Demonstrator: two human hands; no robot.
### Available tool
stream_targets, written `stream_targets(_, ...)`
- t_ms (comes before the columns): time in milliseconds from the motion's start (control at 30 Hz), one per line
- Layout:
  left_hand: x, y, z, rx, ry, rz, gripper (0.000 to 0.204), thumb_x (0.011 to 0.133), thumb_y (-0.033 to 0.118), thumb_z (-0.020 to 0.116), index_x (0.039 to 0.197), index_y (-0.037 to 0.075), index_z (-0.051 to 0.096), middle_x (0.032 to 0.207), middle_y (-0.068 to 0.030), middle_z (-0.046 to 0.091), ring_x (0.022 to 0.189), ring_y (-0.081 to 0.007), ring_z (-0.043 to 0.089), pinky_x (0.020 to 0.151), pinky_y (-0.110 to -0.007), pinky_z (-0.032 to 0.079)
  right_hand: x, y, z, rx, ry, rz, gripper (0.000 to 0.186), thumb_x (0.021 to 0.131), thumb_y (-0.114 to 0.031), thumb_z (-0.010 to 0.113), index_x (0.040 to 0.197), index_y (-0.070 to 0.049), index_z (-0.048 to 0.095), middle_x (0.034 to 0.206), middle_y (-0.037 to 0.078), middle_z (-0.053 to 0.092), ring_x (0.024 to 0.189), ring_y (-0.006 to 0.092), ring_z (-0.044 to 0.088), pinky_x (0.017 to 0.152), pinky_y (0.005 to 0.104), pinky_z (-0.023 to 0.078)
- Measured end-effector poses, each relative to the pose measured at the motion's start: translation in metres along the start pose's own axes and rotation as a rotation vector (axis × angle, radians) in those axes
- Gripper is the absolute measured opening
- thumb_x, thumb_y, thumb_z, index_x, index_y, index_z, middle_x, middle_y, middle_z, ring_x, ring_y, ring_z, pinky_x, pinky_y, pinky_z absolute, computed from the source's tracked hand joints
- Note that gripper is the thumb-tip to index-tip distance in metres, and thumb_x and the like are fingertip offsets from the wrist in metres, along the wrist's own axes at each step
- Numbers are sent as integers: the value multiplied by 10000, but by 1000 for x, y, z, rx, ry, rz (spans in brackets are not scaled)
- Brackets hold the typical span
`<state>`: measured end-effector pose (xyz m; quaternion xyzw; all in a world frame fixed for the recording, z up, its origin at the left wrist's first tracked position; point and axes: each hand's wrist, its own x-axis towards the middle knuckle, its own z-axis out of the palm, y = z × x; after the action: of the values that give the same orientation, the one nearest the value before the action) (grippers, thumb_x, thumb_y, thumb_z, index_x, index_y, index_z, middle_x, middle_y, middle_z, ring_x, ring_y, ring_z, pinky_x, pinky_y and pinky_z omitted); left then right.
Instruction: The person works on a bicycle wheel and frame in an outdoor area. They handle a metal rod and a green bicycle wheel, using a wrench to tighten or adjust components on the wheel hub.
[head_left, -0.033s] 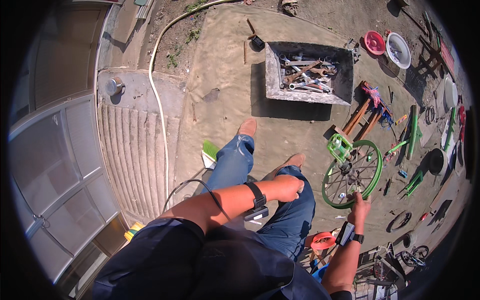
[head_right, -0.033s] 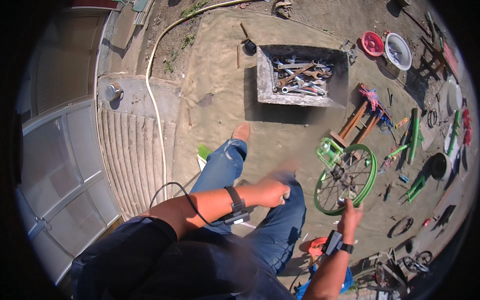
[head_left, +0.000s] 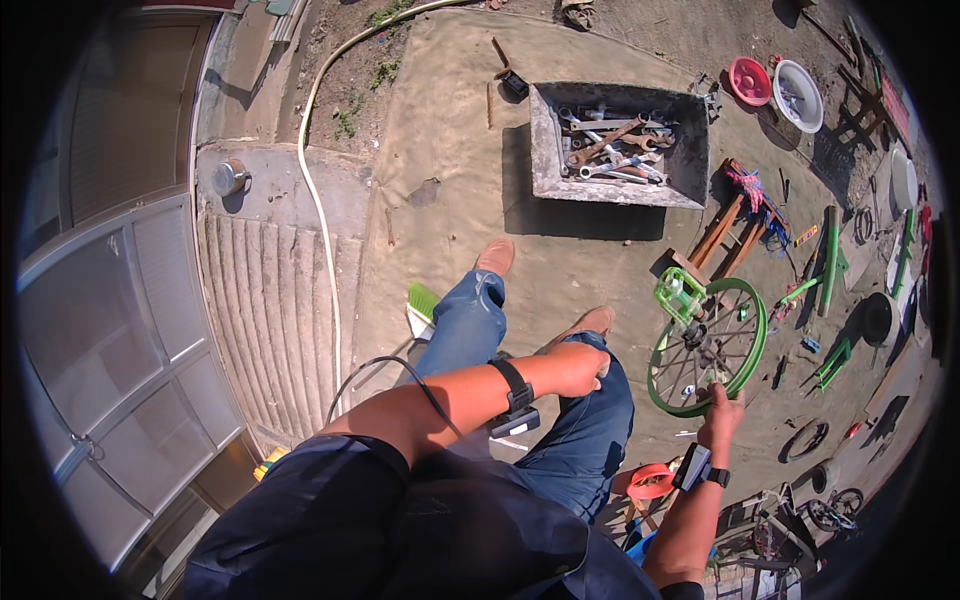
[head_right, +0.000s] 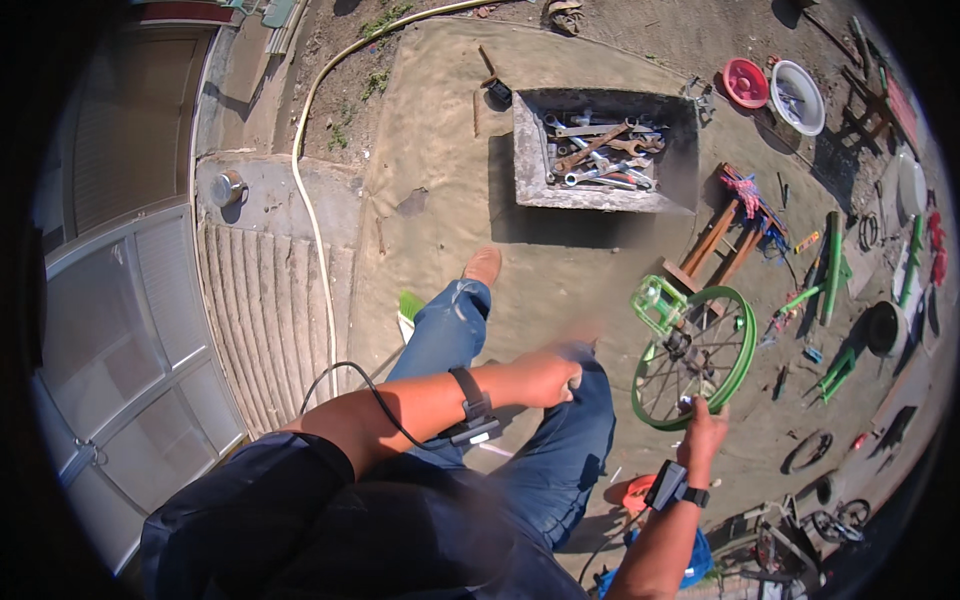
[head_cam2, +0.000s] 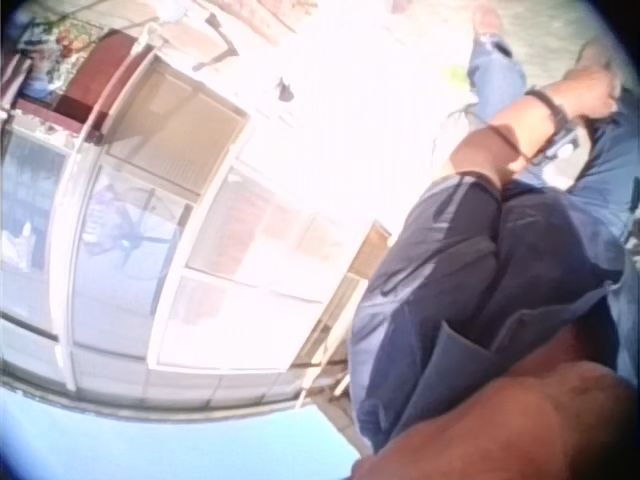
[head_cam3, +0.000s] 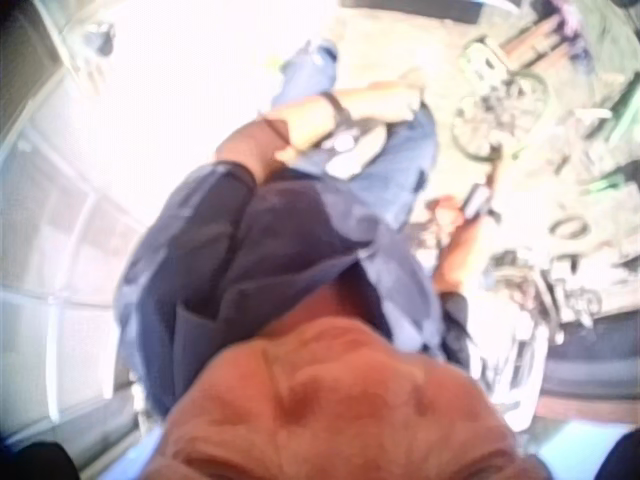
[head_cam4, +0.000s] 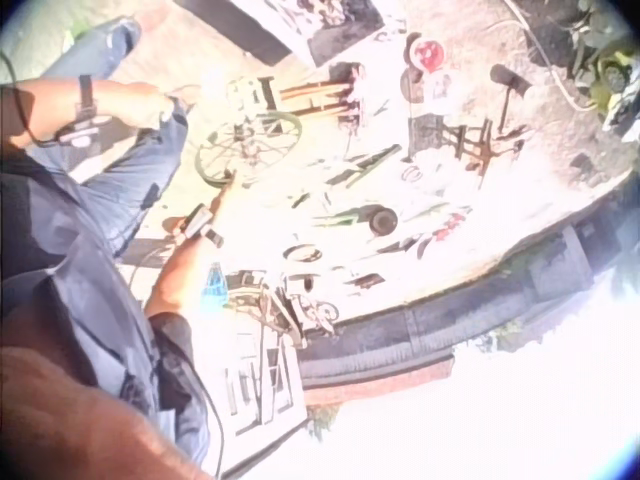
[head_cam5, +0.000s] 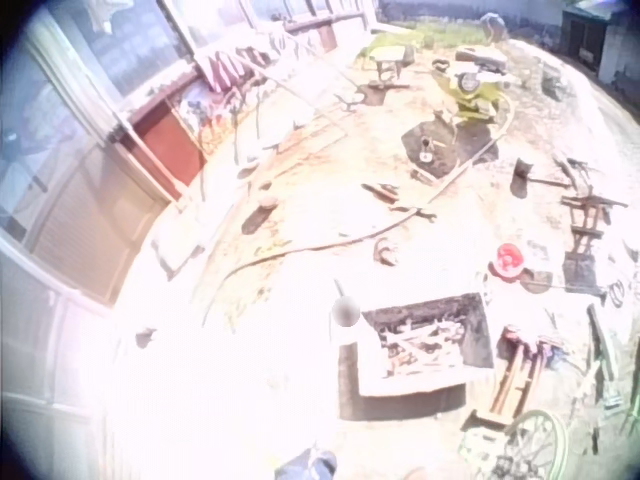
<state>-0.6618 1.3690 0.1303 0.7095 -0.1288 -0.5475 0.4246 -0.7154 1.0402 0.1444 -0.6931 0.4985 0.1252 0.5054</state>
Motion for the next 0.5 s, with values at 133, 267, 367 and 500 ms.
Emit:
stream_targets(133, 13, -22, -30, -9, 144, -24, 278, 808, 233, 712, 1003, 46, 646, 944, -178, 684, 939, -364, 655, 786, -468, 506, 6, 15, 18, 24, 36, -1, 239, 850, -98, 675, 1038, -14, 554, 823, 58, 617, 654, 174, 634, 565, 307, 510)
stream_targets(267, 43, -52, -51, 67, 161, -133, 403, 829, 317, 695, 1113, 46, 605, 965, -185, 683, 961, -375, 648, 796, -477, 503, 3, 24, 43, 19, 29, 28, 269, 847, -87, 671, 1075, -8, 553, 840, 62, 619, 641, 185, 648, 564, 294, 508)
stream_targets(367, 62, -46, -82, 29, 245, -177, 502, 868, 413, 657, 1207, 52, 571, 1025, -169, 684, 977, -332, 656, 819, -420, 512, 9, 35, 67, 14, 0, 34, 275, 848, -88, 671, 1082, -6, 554, 840, 64, 623, 625, 182, 644, 562, 294, 507)
stream_targets(500, 90, -65, -91, -96, 385, -124, 713, 842, 563, 646, 1275, 16, 497, 1036, -213, 666, 981, -369, 653, 841, -441, 506, 25, 55, 101, 11, -73, -6, 270, 838, -95, 680, 1059, 11, 567, 828, 61, 625, 623, 155, 638, 571, 280, 509)
